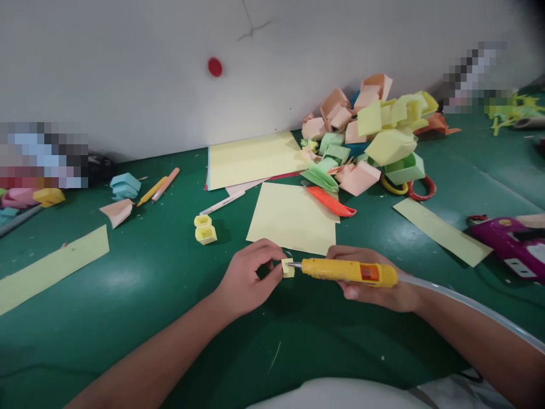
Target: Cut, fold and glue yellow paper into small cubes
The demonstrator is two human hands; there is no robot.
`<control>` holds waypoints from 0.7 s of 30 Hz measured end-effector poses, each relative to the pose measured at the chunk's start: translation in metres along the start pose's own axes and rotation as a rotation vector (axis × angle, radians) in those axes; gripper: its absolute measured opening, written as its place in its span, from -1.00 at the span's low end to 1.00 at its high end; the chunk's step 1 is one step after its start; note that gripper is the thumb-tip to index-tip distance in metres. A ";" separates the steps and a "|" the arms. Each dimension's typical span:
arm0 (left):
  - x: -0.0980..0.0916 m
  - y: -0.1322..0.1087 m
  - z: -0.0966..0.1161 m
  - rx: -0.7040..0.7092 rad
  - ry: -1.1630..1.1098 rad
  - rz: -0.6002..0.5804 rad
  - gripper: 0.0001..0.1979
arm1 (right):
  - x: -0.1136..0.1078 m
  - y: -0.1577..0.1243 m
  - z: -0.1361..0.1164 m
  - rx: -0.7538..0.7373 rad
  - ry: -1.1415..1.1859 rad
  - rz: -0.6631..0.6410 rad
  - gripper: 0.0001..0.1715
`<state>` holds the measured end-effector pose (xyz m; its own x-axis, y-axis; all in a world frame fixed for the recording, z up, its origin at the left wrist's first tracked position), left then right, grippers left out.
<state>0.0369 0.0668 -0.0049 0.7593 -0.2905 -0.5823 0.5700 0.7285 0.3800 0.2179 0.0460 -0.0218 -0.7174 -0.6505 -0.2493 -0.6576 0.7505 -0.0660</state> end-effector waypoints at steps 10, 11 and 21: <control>0.000 0.000 0.000 -0.006 0.007 0.002 -0.87 | 0.000 -0.001 -0.003 -0.018 0.002 0.011 -0.64; 0.000 0.000 0.000 -0.006 0.012 0.003 -0.87 | 0.000 -0.001 -0.004 -0.024 0.000 0.009 -0.64; -0.001 0.000 0.000 0.007 -0.001 0.009 -0.88 | -0.001 -0.001 -0.005 -0.021 -0.019 0.010 -0.67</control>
<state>0.0364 0.0667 -0.0043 0.7648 -0.2847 -0.5779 0.5654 0.7266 0.3903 0.2179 0.0452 -0.0170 -0.7197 -0.6404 -0.2681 -0.6551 0.7543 -0.0432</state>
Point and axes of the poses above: each hand's wrist, its own y-axis towards the middle knuckle, its own x-axis out of the palm, z = x × y, the point moved 8 cm from there along y, towards the middle knuckle, and after that the axes turned 9 degrees about x, right-handed, at the moved point
